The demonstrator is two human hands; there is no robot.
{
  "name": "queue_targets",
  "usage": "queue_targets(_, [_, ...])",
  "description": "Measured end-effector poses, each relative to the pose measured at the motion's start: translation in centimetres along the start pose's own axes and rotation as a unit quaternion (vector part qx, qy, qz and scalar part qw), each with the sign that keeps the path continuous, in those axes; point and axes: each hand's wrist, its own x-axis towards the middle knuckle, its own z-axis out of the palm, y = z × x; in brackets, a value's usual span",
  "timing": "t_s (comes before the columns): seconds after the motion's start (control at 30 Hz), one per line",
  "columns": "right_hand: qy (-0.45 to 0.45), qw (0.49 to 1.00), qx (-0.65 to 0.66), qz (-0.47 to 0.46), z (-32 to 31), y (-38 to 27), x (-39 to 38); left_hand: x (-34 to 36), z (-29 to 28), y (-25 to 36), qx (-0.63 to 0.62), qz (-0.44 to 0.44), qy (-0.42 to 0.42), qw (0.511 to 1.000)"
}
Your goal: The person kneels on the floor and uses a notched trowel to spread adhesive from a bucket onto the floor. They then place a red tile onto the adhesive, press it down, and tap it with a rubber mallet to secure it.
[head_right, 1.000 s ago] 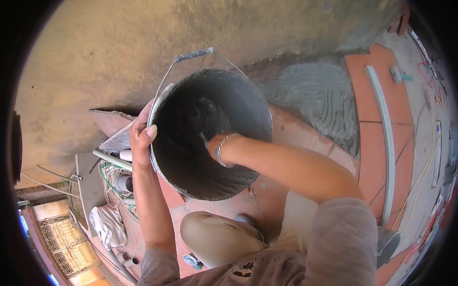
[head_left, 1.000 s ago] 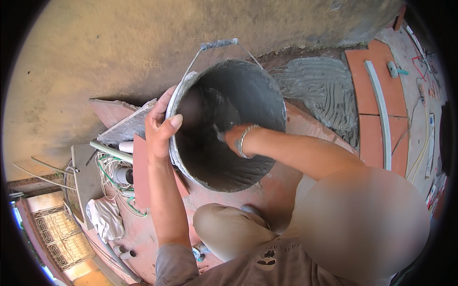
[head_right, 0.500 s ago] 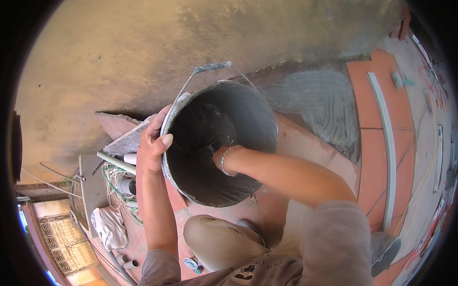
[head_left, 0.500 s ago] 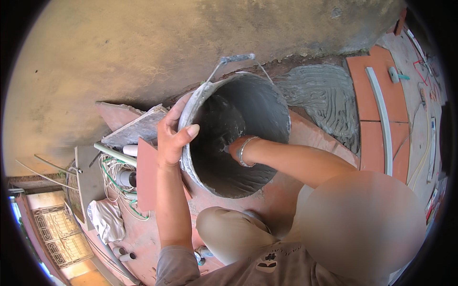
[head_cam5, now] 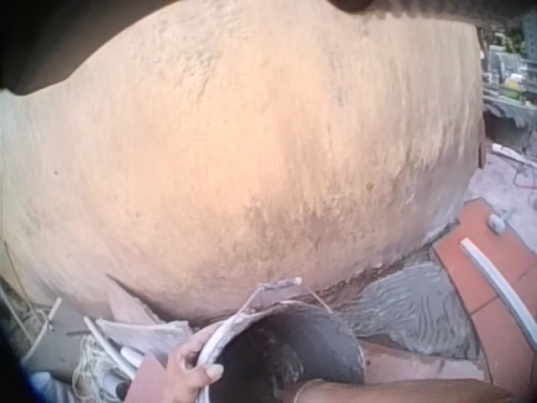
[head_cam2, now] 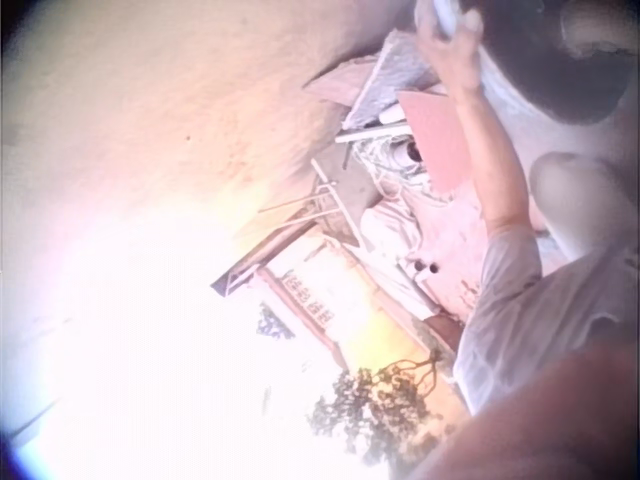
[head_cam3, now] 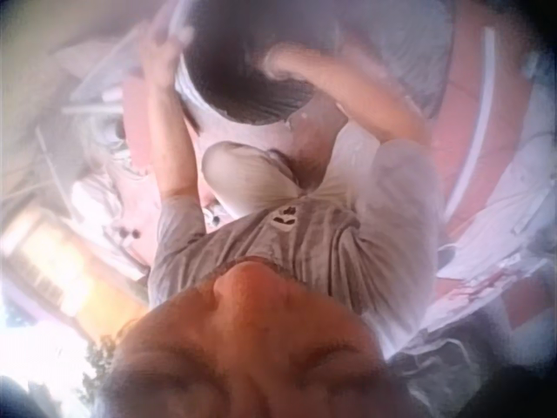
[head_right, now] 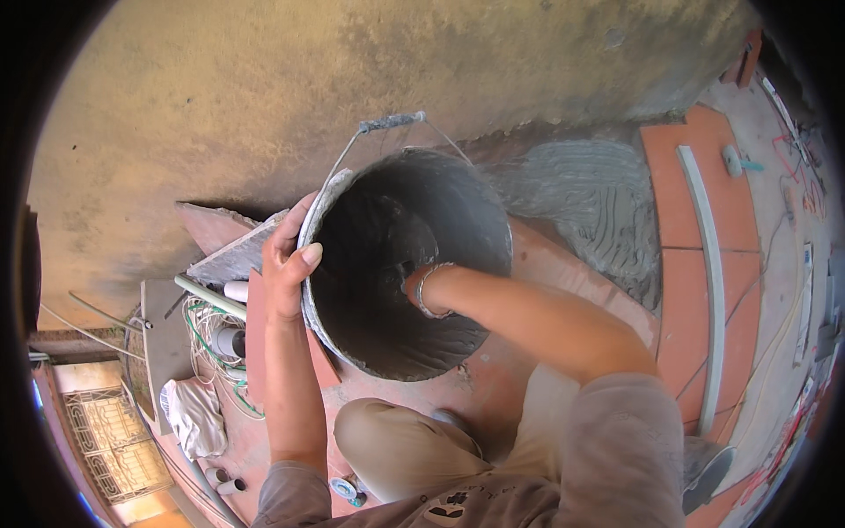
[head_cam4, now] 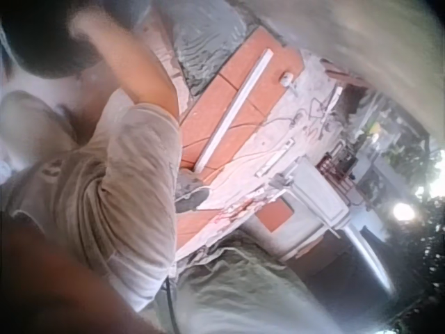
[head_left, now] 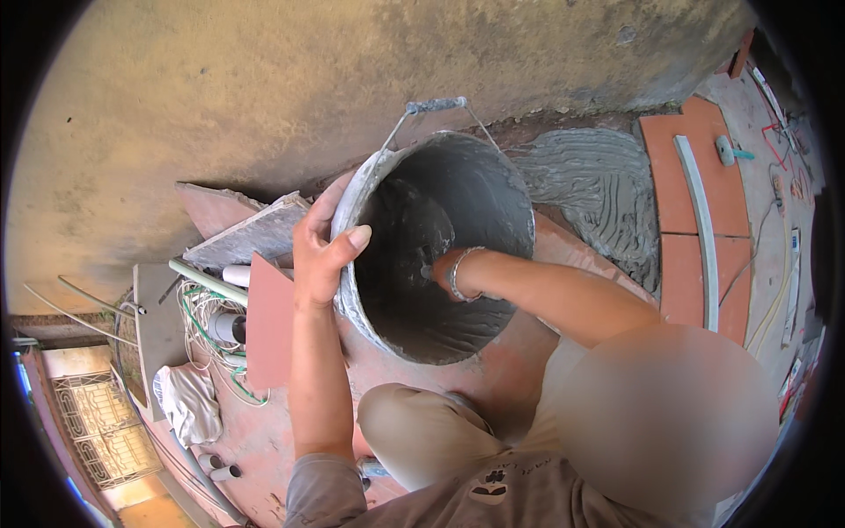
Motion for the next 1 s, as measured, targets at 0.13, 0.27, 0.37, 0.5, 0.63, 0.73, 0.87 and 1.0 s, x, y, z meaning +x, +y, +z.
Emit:
queue_targets(0.13, [0.145,0.981,0.123,-0.020,-1.5,3.4,-3.8,-0.5,0.1,-0.2,-0.003,0.006,0.004,1.000])
queue_targets(0.27, [0.296,0.944,0.018,0.146,-3.0,4.7,-4.2,-0.5,0.8,-0.4,-0.005,-0.008,0.002,1.000])
queue_targets(0.37, [0.326,0.927,-0.061,0.175,-1.7,4.2,-2.6,-0.4,1.8,-0.5,-0.020,-0.010,-0.011,1.000])
queue_targets(0.5, [0.260,0.956,-0.046,0.132,1.4,4.7,-0.9,-0.8,2.5,-0.6,-0.010,-0.011,-0.020,1.000])
queue_targets(0.63, [0.194,0.977,-0.013,0.090,2.8,4.6,-0.2,-1.3,2.8,-1.3,0.015,0.010,-0.022,1.000])
queue_targets(0.73, [0.143,0.987,0.008,0.075,2.7,3.9,-0.1,-1.5,2.9,-1.6,0.026,0.023,-0.018,0.999])
queue_targets(0.87, [0.111,0.989,0.045,0.084,2.4,3.0,-0.8,-1.9,3.1,-1.4,0.025,0.011,0.007,1.000])
queue_targets(1.0, [0.124,0.985,0.081,0.088,2.2,2.3,-1.4,-2.0,3.3,-1.0,0.012,0.011,0.027,1.000])
